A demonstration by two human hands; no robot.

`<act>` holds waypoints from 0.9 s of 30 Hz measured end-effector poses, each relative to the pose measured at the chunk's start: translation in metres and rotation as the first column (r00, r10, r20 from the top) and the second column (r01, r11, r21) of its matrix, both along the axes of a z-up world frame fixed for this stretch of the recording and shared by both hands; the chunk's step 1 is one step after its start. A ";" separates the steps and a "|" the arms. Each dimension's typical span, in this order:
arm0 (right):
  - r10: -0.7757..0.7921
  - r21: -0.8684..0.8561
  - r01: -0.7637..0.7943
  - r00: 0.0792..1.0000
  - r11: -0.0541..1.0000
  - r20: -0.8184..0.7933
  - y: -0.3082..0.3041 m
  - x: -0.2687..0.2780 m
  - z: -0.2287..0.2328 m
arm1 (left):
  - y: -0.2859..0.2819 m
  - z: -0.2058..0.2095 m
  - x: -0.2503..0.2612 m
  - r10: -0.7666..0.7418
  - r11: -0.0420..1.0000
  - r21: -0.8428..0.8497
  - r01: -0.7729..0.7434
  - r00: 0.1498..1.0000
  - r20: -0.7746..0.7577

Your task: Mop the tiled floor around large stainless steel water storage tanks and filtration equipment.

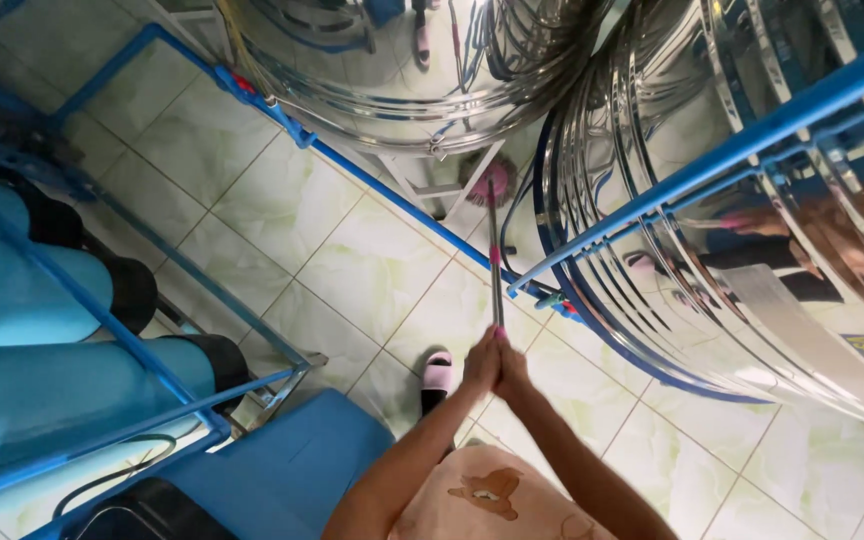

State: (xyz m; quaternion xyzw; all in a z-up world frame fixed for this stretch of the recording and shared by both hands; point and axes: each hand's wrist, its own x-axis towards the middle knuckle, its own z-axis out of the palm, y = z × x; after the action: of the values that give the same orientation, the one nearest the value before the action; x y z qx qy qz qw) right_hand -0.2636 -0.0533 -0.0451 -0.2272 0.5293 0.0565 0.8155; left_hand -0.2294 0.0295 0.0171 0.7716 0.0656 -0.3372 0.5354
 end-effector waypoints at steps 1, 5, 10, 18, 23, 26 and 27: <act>-0.002 0.034 0.002 1.000 0.999 -0.004 -0.007 0.022 0.008 | -0.007 0.003 0.019 0.010 0.999 -0.054 -0.007 0.999 0.047; -0.031 0.070 0.026 0.997 0.997 0.076 -0.022 0.070 0.018 | -0.019 0.046 0.069 -0.048 0.994 -0.091 0.054 0.996 0.069; -0.044 0.122 0.039 0.998 0.992 0.034 0.023 0.026 0.044 | 0.021 0.045 0.035 -0.187 0.977 0.120 0.177 0.980 0.074; -0.044 0.183 0.033 0.997 0.982 0.057 0.047 0.018 0.033 | 0.044 0.000 0.017 -0.097 0.994 0.045 0.096 0.995 0.024; 0.126 -0.020 -0.125 0.992 0.992 0.031 0.010 0.065 0.062 | 0.002 -0.049 0.046 0.199 0.926 -0.295 -0.235 0.969 -0.147; 0.155 -0.048 -0.149 0.970 0.988 0.187 -0.008 0.015 0.016 | 0.004 -0.015 0.024 0.154 0.819 -0.470 -0.331 0.914 -0.376; 0.152 -0.056 -0.144 0.969 0.988 0.193 -0.007 0.008 0.042 | 0.004 -0.014 0.021 0.148 0.817 -0.477 -0.324 0.917 -0.370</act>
State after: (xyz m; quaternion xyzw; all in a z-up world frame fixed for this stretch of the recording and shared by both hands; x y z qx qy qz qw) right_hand -0.2554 -0.0601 -0.0026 -0.2874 0.4286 0.0835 0.8525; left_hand -0.2079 0.0334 0.0034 0.5154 0.1513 -0.3911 0.7473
